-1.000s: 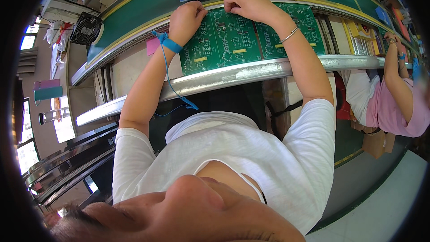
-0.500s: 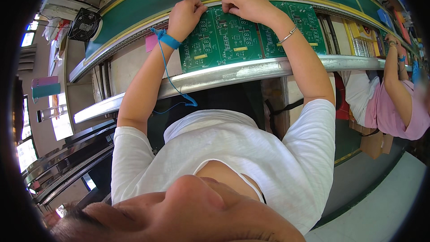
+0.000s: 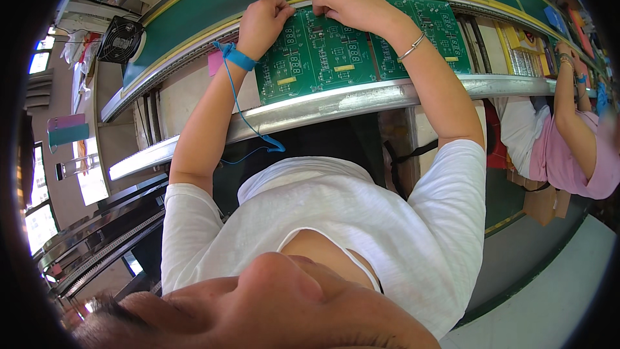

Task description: Placing small electronic components into a printed circuit board on an assembly line.

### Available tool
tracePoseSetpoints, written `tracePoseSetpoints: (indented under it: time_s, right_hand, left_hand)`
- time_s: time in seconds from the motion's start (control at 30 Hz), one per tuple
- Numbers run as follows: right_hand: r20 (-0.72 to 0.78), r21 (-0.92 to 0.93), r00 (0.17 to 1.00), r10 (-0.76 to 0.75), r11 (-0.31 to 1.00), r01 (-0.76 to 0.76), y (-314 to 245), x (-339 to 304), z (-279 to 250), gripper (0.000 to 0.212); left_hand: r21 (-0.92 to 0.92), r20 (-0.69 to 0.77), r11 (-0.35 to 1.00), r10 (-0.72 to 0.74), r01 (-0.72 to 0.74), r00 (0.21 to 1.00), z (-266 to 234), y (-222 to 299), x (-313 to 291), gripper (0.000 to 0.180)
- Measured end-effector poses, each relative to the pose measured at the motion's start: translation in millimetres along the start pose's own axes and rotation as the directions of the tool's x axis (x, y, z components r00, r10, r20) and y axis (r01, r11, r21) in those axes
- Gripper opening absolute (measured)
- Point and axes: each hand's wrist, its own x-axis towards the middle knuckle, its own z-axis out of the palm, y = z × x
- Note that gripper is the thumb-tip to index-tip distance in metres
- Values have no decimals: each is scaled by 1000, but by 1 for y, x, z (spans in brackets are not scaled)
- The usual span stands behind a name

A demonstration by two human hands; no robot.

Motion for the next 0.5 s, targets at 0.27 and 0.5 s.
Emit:
tracePoseSetpoints:
  time_s: [0.27,0.5]
  right_hand:
    - [-25,74,999,36,997,-34,6,-3,3,18]
    - [-98,56,995,-4,998,9,19,1,1,14]
  left_hand:
    - [-24,18,999,-37,37,999,-1,6,-3,20]
    - [91,23,996,6,-9,1000,-3,7,-2,18]
